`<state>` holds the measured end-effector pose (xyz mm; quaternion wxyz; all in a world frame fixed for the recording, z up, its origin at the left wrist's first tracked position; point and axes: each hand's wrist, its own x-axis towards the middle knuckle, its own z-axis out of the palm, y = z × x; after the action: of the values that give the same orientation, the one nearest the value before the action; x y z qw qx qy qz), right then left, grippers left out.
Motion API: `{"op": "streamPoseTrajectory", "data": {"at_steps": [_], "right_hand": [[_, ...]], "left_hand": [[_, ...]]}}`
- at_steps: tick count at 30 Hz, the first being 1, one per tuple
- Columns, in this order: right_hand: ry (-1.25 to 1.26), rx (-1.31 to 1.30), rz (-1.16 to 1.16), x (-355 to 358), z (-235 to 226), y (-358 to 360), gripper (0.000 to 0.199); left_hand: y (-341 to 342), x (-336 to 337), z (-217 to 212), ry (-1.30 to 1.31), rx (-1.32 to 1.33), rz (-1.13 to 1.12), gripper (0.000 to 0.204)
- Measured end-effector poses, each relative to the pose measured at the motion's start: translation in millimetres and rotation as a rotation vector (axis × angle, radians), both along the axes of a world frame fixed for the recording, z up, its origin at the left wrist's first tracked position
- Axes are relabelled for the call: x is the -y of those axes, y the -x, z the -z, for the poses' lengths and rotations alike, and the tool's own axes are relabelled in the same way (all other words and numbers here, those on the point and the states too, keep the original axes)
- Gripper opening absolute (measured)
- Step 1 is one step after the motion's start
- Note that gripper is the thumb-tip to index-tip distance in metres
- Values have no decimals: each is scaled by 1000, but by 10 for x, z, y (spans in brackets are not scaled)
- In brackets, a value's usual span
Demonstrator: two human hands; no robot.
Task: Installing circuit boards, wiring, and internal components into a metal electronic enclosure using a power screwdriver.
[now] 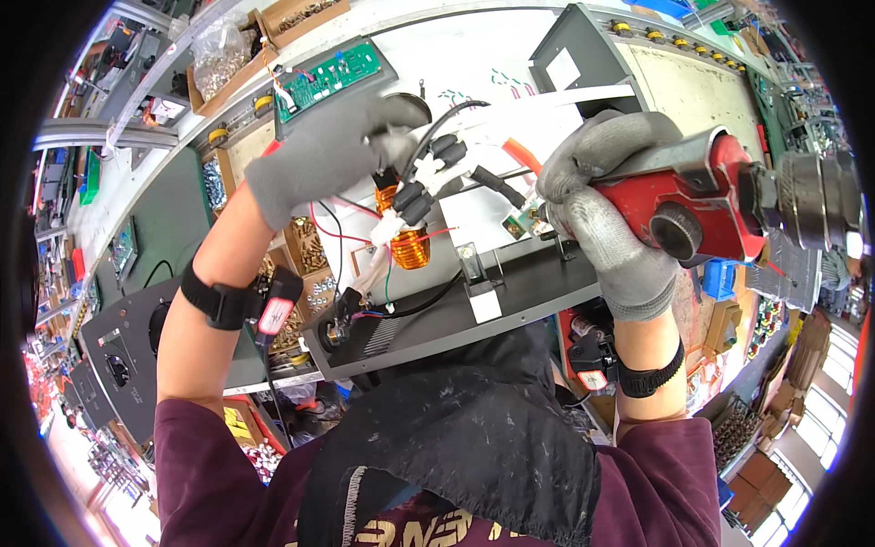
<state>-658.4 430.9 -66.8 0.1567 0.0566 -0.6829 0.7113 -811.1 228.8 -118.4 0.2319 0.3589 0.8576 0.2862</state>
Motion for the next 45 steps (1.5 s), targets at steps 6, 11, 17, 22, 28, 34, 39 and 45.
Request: {"op": "streamPoseTrajectory", "data": {"at_steps": [6,11,17,22,28,34,39,45], "right_hand": [[-12,-90,-54,7,-3,26,25],[136,14,13,15,-28,-17,26],[151,3,16,32,-20,-22,27],[78,82,63,50,-20,-61,31],[112,100,74,0,2,-85,32],[175,6,4,6,28,-83,35],[136,104,107,-2,-4,-83,38],[60,24,46,8,-24,-22,30]], "left_hand": [[-328,286,-90,2,-292,28,37],[-492,163,-122,-68,-386,-189,28],[-383,102,-235,143,68,-138,31],[-284,-4,-391,62,111,-257,34],[174,334,-818,480,-1408,-505,33],[-486,-211,-265,132,-310,-148,44],[-502,-387,-86,226,-303,-90,42],[-408,-363,-69,176,-424,33,38]]}}
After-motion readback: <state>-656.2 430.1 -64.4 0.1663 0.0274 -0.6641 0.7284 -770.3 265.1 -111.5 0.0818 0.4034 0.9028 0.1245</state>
